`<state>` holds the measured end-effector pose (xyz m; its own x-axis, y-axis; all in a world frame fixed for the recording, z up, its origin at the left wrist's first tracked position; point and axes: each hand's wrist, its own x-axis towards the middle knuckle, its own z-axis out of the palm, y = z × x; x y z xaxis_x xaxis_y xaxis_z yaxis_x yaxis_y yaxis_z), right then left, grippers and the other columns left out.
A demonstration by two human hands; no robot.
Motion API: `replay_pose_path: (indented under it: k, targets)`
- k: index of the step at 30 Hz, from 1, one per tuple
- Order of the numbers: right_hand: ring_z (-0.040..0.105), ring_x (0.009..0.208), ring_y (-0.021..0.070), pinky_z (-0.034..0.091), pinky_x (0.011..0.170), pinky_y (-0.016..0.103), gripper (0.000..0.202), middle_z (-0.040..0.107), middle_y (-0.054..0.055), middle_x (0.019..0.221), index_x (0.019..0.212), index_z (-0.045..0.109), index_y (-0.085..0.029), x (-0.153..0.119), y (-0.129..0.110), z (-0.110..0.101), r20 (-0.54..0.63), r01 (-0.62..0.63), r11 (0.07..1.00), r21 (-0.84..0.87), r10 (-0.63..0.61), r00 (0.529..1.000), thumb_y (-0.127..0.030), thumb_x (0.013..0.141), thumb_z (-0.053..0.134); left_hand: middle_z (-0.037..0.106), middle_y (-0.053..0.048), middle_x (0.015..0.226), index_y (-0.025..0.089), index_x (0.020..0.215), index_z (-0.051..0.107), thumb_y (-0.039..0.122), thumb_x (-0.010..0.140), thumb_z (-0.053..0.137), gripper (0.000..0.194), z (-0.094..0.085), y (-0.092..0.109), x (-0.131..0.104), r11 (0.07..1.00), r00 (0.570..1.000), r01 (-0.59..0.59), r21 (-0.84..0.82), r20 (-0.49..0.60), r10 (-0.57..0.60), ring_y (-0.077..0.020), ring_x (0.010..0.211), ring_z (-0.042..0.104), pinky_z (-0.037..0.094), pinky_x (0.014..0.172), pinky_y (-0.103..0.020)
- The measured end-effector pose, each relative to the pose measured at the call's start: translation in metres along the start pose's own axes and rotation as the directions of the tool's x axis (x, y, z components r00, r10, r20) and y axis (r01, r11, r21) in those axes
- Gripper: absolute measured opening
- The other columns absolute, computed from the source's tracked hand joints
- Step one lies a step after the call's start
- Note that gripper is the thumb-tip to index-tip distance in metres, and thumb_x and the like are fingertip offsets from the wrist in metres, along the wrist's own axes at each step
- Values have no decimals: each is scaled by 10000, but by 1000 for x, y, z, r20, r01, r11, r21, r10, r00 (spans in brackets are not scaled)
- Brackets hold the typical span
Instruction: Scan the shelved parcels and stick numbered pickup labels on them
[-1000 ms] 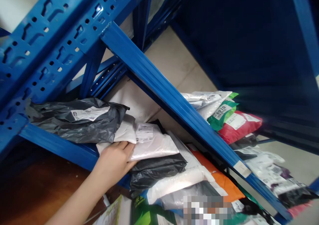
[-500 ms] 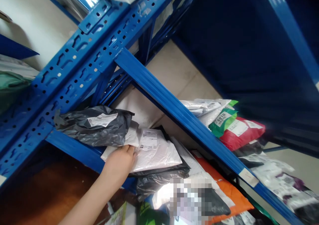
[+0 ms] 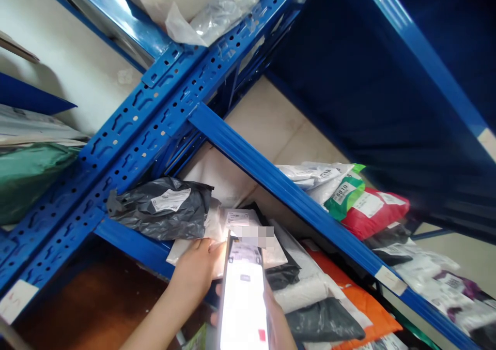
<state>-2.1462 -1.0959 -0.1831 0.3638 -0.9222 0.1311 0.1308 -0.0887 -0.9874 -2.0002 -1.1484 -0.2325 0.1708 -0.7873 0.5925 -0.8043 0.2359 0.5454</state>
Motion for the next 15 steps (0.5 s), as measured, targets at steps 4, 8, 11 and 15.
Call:
replay_pose_path:
  k: [4,8,11,15]
  targets:
    - [735,708,293,482,305,226,721,753,167,925,1349,325,-133,22,-15,29,38,-83,995,58,81,996,-519,797,584,663,-96,995,222,980,667,168,848,434,273,-5,0,-1,998,1000,22,-63,3,-21,-222,937,605,473,797,-315]
    - [733,772,283,463,273,168,699,747,149,938,1366,289,-141,25,-27,45,38,-9,1000,-11,9,999,-507,831,553,697,-90,919,195,894,687,129,831,418,285,-5,0,-1,992,998,-14,-127,-69,5,-200,845,635,491,781,-307]
    - [731,763,284,477,274,176,681,747,146,908,1337,326,-127,25,-29,49,28,-1,1000,-29,2,1000,-514,826,555,703,-92,872,182,861,690,137,837,383,312,6,-4,1,982,994,-16,-189,-107,-5,-207,821,637,505,759,-318]
    - [732,740,283,472,265,173,686,752,125,912,1346,315,-193,24,-28,50,38,32,999,-28,-31,999,-513,802,582,697,-98,878,161,884,678,151,817,412,275,18,-10,3,974,994,0,-229,-110,-26,-207,845,629,497,793,-318]
